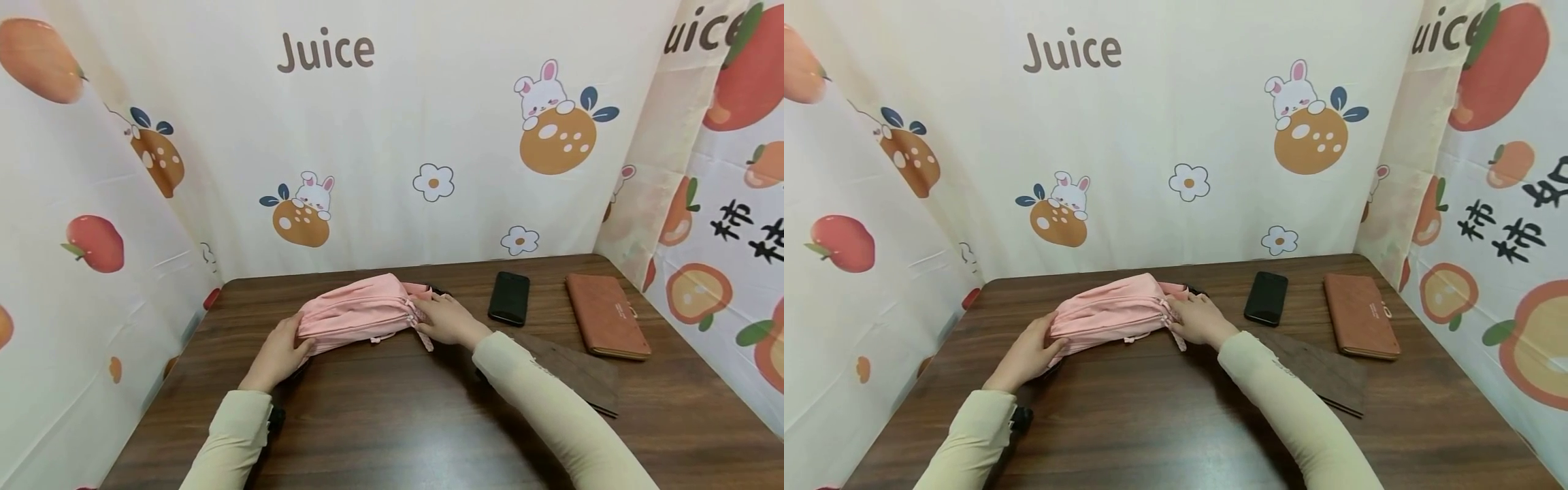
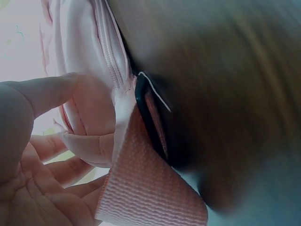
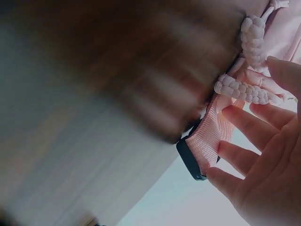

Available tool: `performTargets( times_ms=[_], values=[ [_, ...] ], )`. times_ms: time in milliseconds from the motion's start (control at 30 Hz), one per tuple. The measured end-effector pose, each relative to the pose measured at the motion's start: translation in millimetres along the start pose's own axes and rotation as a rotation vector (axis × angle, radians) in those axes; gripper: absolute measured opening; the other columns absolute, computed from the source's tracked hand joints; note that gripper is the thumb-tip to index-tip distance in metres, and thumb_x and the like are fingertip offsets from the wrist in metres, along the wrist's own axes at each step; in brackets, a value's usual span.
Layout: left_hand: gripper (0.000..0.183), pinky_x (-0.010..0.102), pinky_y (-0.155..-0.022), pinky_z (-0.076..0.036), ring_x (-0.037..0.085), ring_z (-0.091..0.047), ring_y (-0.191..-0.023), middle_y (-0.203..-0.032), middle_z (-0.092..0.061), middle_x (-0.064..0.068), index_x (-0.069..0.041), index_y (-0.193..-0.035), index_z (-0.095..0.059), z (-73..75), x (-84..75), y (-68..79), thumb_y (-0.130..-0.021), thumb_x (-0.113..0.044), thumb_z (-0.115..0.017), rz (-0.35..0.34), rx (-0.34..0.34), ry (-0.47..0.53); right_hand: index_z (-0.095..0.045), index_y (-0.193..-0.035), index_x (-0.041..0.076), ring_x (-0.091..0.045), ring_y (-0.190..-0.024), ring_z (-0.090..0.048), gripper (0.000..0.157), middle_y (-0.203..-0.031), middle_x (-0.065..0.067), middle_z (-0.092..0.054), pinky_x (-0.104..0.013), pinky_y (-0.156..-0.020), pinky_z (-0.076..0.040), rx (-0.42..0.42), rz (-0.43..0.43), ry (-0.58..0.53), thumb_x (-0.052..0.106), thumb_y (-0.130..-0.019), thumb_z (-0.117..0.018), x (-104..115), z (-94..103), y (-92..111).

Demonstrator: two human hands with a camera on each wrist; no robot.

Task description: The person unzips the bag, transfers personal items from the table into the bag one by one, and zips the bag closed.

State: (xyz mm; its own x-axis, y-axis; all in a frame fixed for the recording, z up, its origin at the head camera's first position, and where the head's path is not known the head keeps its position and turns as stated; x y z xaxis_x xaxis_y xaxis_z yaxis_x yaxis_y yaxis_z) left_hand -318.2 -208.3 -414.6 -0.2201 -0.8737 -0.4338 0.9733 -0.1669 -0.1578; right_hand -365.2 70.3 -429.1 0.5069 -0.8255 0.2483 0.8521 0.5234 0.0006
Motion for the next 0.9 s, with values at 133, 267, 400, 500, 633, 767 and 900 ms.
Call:
performTargets(
  times_ms=[133, 267, 400, 500, 633, 767, 900],
  values=[
    [0.064, 0.06, -0.106, -0.037, 0.05, -0.046, -0.127, -0.138, -0.047, 0.033, 0.009, -0.145, -0.035, -1.2, -5.5, -0.4, -0.093, -0.017, -0.063, -0.014, 0.003, 0.0, -0.038, -0.151, 0.012, -0.04, -0.144, -0.033, 0.061, -0.148, -0.012, -0.049, -0.057, -0.117, -0.023, -0.007, 0.006, 0.001, 0.035, -0.098, -0.057, -1.9, 1.7, 6.7],
    [0.064, 0.059, -0.106, -0.037, 0.049, -0.047, -0.128, -0.138, -0.047, 0.033, 0.009, -0.145, -0.035, -3.9, -9.3, -0.8, -0.093, -0.016, -0.063, -0.026, 0.007, 0.002, -0.037, -0.151, 0.012, -0.039, -0.144, -0.032, 0.06, -0.148, -0.012, -0.048, -0.056, -0.117, -0.022, -0.006, -0.004, -0.01, 0.035, -0.098, -0.056, -6.0, 1.6, 13.4],
    [0.065, 0.058, -0.106, -0.038, 0.048, -0.048, -0.127, -0.137, -0.048, 0.033, 0.009, -0.145, -0.035, -6.3, -12.6, -1.7, -0.093, -0.015, -0.064, -0.039, 0.004, 0.018, -0.039, -0.15, 0.011, -0.04, -0.143, -0.033, 0.06, -0.147, -0.014, -0.049, -0.058, -0.116, -0.023, -0.017, 0.005, -0.012, 0.032, -0.098, -0.058, -8.0, 3.5, 20.6],
    [0.065, 0.058, -0.106, -0.038, 0.048, -0.048, -0.128, -0.137, -0.048, 0.033, 0.009, -0.145, -0.035, -7.5, -15.5, -1.7, -0.093, -0.015, -0.065, -0.045, 0.005, 0.026, -0.039, -0.15, 0.01, -0.041, -0.143, -0.034, 0.06, -0.147, -0.015, -0.05, -0.06, -0.116, -0.023, -0.026, 0.011, -0.009, 0.032, -0.097, -0.059, -8.7, 5.1, 25.6],
    [0.064, 0.058, -0.107, -0.037, 0.047, -0.047, -0.129, -0.139, -0.047, 0.032, 0.009, -0.145, -0.035, -9.7, -19.4, -0.8, -0.093, -0.015, -0.064, -0.044, 0.016, 0.029, -0.039, -0.15, 0.011, -0.04, -0.143, -0.034, 0.061, -0.147, -0.014, -0.049, -0.06, -0.116, -0.023, -0.039, 0.015, -0.013, 0.032, -0.097, -0.06, -9.9, 7.8, 32.4],
    [0.064, 0.058, -0.107, -0.037, 0.047, -0.046, -0.13, -0.14, -0.047, 0.032, 0.008, -0.146, -0.035, -12.0, -22.7, 0.5, -0.094, -0.015, -0.063, -0.05, 0.024, 0.024, -0.039, -0.15, 0.011, -0.041, -0.142, -0.035, 0.061, -0.146, -0.015, -0.05, -0.06, -0.115, -0.024, -0.047, 0.027, -0.013, 0.032, -0.096, -0.06, -9.8, 10.2, 38.4],
    [0.064, 0.058, -0.107, -0.037, 0.046, -0.047, -0.13, -0.139, -0.048, 0.031, 0.008, -0.146, -0.036, -13.1, -26.6, 1.4, -0.093, -0.015, -0.064, -0.062, 0.019, 0.021, -0.039, -0.15, 0.01, -0.042, -0.142, -0.035, 0.061, -0.145, -0.016, -0.051, -0.061, -0.115, -0.023, -0.038, 0.02, -0.013, 0.031, -0.096, -0.06, -11.7, 11.0, 44.0]
  ],
)
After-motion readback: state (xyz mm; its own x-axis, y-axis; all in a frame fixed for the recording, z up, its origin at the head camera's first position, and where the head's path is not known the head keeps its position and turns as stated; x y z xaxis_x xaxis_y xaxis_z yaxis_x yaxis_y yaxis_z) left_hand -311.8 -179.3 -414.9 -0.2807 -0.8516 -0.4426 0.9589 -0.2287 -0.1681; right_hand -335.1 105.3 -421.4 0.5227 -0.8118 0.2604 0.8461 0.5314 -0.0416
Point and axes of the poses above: each hand's wrist, its own y-axis away from the middle knuckle, its own z-axis out of the back of the hand, x = y × z, the point moved 10 cm from there along -y, towards the middle knuckle
